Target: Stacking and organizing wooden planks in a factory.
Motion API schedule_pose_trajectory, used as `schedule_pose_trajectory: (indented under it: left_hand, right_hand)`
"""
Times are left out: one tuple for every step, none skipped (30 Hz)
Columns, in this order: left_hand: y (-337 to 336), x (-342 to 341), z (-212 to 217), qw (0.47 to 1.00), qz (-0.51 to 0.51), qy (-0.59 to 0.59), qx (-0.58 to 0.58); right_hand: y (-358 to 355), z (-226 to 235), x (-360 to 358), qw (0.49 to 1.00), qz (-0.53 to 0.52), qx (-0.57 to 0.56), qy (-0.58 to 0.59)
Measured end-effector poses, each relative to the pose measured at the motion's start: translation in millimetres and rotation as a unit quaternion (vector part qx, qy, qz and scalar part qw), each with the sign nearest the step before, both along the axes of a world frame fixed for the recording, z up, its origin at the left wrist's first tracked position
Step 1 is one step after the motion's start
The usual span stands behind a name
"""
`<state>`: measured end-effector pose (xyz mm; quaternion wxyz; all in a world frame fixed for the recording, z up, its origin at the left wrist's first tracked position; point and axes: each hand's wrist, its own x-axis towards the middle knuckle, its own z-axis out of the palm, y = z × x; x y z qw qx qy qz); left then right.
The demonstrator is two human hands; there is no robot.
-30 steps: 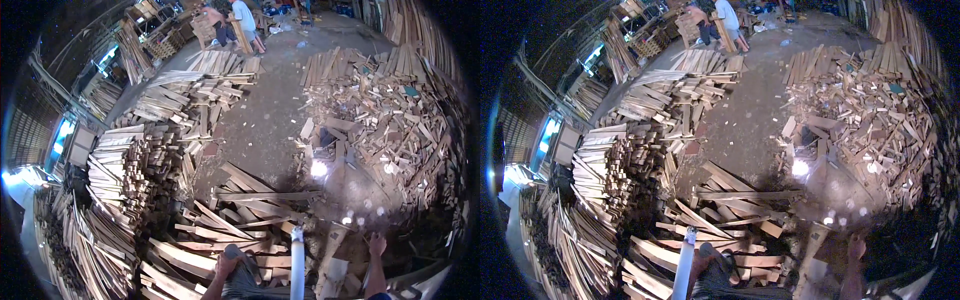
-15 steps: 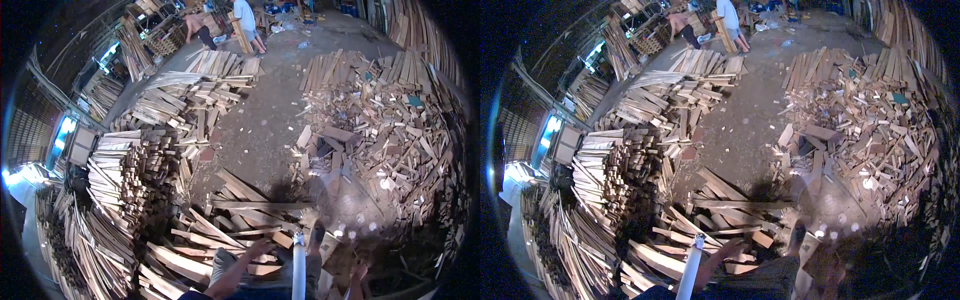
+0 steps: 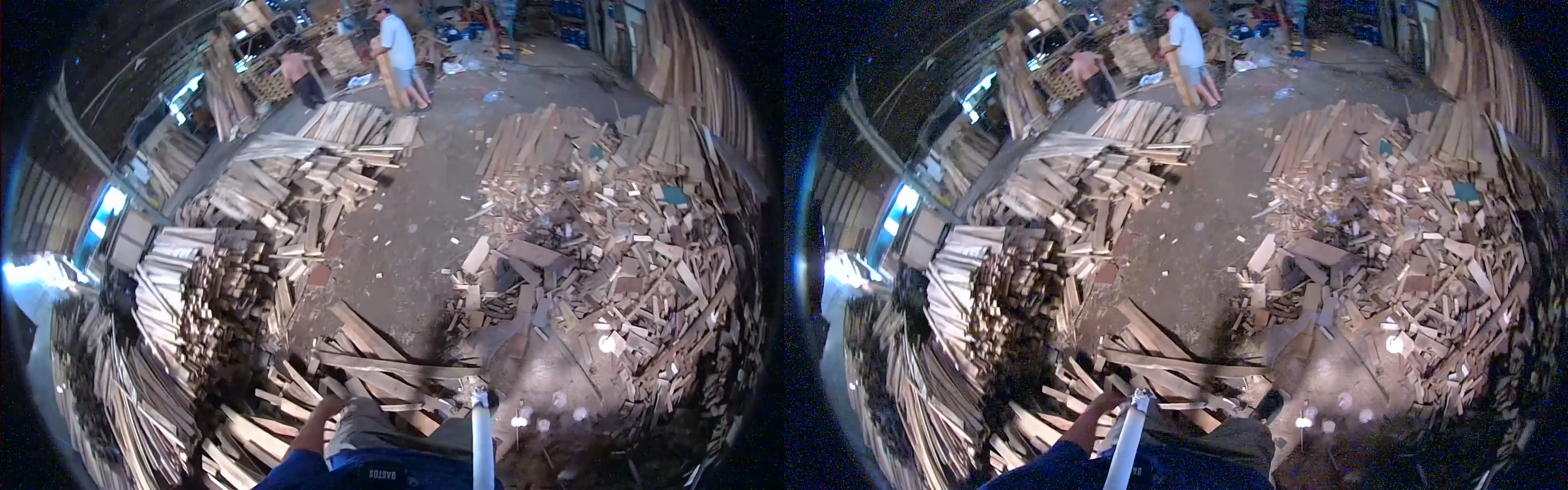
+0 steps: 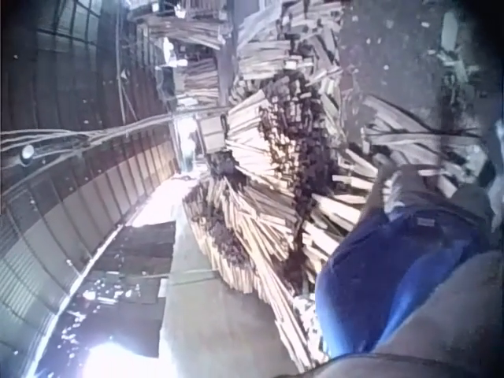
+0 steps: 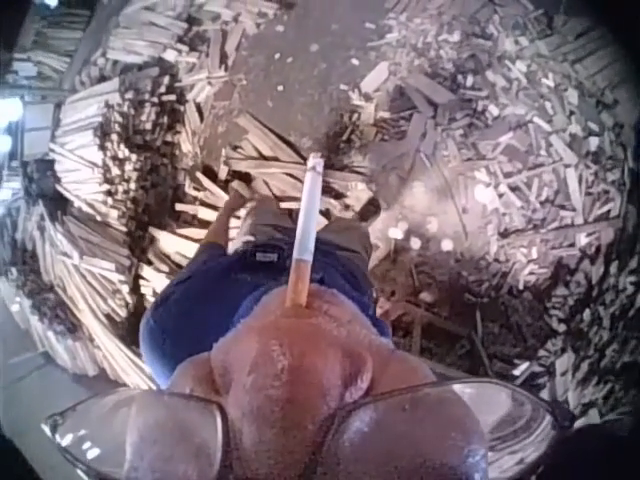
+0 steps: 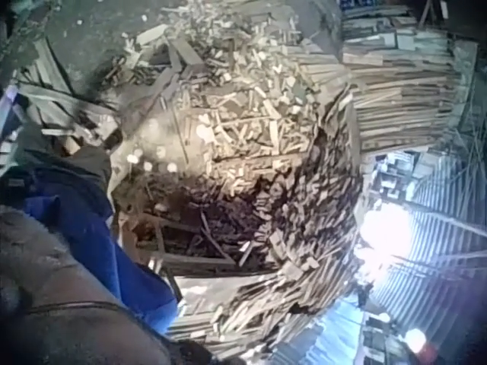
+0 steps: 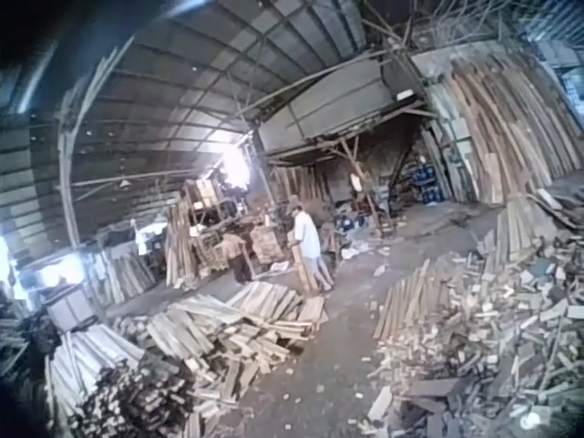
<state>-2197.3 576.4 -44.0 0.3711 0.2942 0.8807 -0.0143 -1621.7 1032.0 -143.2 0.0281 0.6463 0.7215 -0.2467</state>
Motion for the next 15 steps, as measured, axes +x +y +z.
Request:
schedule_pose_trajectory:
  left_hand:
    - [-19.0,12.3,-2.5,0.982,0.177,0.028,-0.051]
    - [-42.5,27.6,1.1,0.979,0.191,-0.046,-0.052]
    - [-53.5,39.9,-0.3,0.972,0.211,-0.088,-0.049]
    - [-60.5,53.1,-3.1,0.967,0.223,-0.118,-0.042]
    - [-63.1,62.5,-7.0,0.964,0.223,-0.142,-0.028]
    - [-63.4,73.5,-11.5,0.962,0.218,-0.162,-0.012]
    - [-60.8,81.6,-16.9,0.962,0.206,-0.177,0.007]
    - [-56.0,87.5,-22.5,0.963,0.188,-0.191,0.034]
    - [-49.1,90.5,-28.3,0.965,0.148,-0.201,0.075]
    - [-41.0,93.0,-33.6,0.967,0.089,-0.204,0.126]
    - [-30.7,93.6,-38.7,0.963,0.015,-0.193,0.19]
    - [-19.7,93.7,-42.4,0.955,-0.026,-0.18,0.235]
    - [-6.6,94.8,-46.0,0.948,-0.061,-0.152,0.274]
    - [5.6,93.5,-47.1,0.955,0.039,-0.191,0.224]
    - [20.2,92.2,-47.3,0.947,0.152,-0.221,0.176]
  right_hand:
    - [5.7,1.1,0.0,1.0,-0.002,-0.013,0.007]
    - [10.5,2.4,0.1,1.0,-0.006,-0.027,0.009]
    - [15.1,3.6,-1.3,0.999,-0.009,-0.037,0.014]
    - [18.6,5.1,-2.7,0.999,-0.014,-0.049,0.019]
    - [23.6,7.1,-4.9,0.998,-0.014,-0.059,0.029]
    - [27.9,9.6,-7.9,0.997,-0.014,-0.075,0.03]
    - [34.3,12.7,-10.4,0.995,-0.015,-0.088,0.039]
    - [41.9,16.0,-13.8,0.993,-0.019,-0.105,0.05]
    - [50.5,19.7,-16.9,0.99,-0.025,-0.124,0.063]
    - [60.5,23.0,-19.8,0.985,-0.035,-0.147,0.079]
    - [71.2,25.6,-22.5,0.979,-0.047,-0.172,0.099]
    - [83.6,28.6,-25.6,0.97,-0.063,-0.197,0.127]
    - [96.5,33.1,-28.5,0.959,-0.08,-0.223,0.153]
    - [109.6,39.7,-32.0,0.945,-0.1,-0.248,0.186]
    - [124.7,50.3,-37.1,0.928,-0.12,-0.272,0.226]
